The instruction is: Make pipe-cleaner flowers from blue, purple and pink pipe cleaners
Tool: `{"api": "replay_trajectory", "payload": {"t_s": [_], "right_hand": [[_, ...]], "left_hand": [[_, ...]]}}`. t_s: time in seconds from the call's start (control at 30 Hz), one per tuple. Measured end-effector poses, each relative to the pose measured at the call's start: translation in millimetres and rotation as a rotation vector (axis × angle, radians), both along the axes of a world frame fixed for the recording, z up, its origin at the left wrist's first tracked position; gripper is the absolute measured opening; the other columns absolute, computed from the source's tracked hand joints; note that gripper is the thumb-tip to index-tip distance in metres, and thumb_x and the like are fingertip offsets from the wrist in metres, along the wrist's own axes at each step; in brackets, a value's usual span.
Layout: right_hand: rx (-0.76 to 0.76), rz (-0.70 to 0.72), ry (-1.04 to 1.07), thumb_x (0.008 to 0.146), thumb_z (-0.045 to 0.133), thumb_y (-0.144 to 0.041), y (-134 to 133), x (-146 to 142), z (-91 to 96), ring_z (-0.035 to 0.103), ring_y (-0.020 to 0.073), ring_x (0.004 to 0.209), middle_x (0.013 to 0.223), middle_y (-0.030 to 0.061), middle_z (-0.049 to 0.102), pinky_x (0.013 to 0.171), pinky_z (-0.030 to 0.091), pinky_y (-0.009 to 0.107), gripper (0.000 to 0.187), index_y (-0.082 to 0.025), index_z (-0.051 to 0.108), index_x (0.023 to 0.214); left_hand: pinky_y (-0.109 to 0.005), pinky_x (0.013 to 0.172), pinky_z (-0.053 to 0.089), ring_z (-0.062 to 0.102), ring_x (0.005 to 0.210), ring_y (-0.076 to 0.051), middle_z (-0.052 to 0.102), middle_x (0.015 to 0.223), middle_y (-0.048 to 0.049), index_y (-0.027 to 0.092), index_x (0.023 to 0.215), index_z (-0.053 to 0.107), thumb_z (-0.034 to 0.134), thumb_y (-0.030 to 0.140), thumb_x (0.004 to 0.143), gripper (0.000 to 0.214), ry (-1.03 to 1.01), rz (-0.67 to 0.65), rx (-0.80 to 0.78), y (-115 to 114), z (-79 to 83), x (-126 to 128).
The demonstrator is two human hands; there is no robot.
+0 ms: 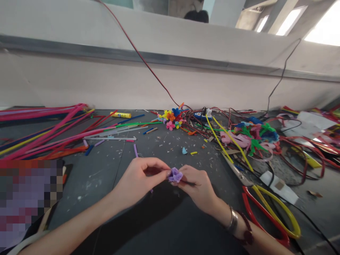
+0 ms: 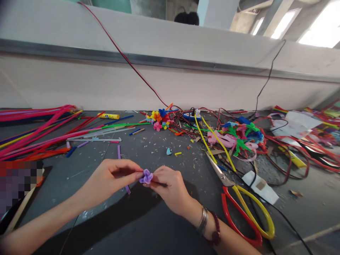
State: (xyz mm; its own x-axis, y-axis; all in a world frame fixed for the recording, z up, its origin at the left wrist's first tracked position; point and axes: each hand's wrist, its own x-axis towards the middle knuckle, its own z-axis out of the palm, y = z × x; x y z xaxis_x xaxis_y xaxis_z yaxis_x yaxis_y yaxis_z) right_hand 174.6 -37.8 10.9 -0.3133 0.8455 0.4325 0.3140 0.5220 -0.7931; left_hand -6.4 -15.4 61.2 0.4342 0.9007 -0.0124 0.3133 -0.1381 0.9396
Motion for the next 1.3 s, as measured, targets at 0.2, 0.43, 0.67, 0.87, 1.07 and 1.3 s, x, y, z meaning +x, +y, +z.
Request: {"api": "replay_trajectory", "payload": {"t_s": [0.2, 0.43, 0.67, 0.87, 1.07, 1.3], "right_hand": [[0.131, -0.032, -0.042, 0.08, 0.056, -0.013, -2, -3, -4.0, 0.056, 0.0141, 0.069, 0.068, 0.0042, 0.063, 0.062, 0.046, 0.025, 0.014, -0.017, 0.068, 0.073], [0.165, -0.011, -0.098, 0.082, 0.053, -0.015, -3, -3, -7.2, 0.054, 0.0139, 0.067, 0.064, 0.0031, 0.06, 0.061, 0.045, 0.025, 0.016, -0.016, 0.065, 0.072], [-0.028, 0.098, -0.067, 0.079, 0.058, -0.017, -4, -6, -6.9, 0.054, 0.0121, 0.067, 0.061, 0.0018, 0.059, 0.064, 0.044, 0.022, 0.014, -0.014, 0.065, 0.066], [-0.022, 0.135, -0.077, 0.079, 0.059, -0.022, -7, -9, -6.1, 0.052, 0.0118, 0.065, 0.059, 0.0011, 0.057, 0.062, 0.043, 0.022, 0.018, -0.014, 0.063, 0.063], [-0.079, 0.07, -0.068, 0.081, 0.056, -0.024, -5, -7, -4.1, 0.055, 0.0116, 0.065, 0.063, 0.0009, 0.059, 0.061, 0.043, 0.022, 0.018, -0.017, 0.064, 0.066], [-0.124, 0.05, -0.013, 0.078, 0.058, -0.024, -5, -5, -4.5, 0.054, 0.0117, 0.064, 0.062, 0.0002, 0.057, 0.061, 0.043, 0.023, 0.017, -0.017, 0.063, 0.064]], "left_hand": [[-0.019, 0.052, 0.043, 0.057, 0.058, -0.011, 0.065, 0.062, 0.0007, 0.015, 0.078, 0.063, 0.06, 0.024, 0.073, 0.01, -0.011, 0.115, -0.087, -7, -3.2, 4], [-0.019, 0.054, 0.046, 0.06, 0.06, -0.012, 0.066, 0.065, 0.0008, 0.018, 0.081, 0.064, 0.059, 0.024, 0.074, 0.011, 0.04, 0.043, -0.059, -3, -1.4, -4], [-0.021, 0.066, 0.049, 0.062, 0.079, -0.016, 0.067, 0.091, -0.0006, 0.022, 0.088, 0.069, 0.06, 0.03, 0.073, 0.019, 0.184, -0.202, 0.017, 8, 19.4, -18], [-0.021, 0.059, 0.047, 0.06, 0.066, -0.015, 0.068, 0.071, -0.0011, 0.018, 0.08, 0.069, 0.053, 0.03, 0.078, 0.021, 0.221, -0.235, -0.002, 9, 8.4, -12], [-0.023, 0.071, 0.046, 0.06, 0.08, -0.015, 0.065, 0.092, -0.001, 0.024, 0.09, 0.067, 0.059, 0.029, 0.075, 0.018, 0.287, -0.189, 0.457, -1, 18.5, -15], [-0.025, 0.071, 0.044, 0.058, 0.077, -0.015, 0.065, 0.082, -0.0021, 0.018, 0.077, 0.066, 0.053, 0.021, 0.08, 0.014, 0.387, -0.204, 0.655, -13, 10.3, -8]]}}
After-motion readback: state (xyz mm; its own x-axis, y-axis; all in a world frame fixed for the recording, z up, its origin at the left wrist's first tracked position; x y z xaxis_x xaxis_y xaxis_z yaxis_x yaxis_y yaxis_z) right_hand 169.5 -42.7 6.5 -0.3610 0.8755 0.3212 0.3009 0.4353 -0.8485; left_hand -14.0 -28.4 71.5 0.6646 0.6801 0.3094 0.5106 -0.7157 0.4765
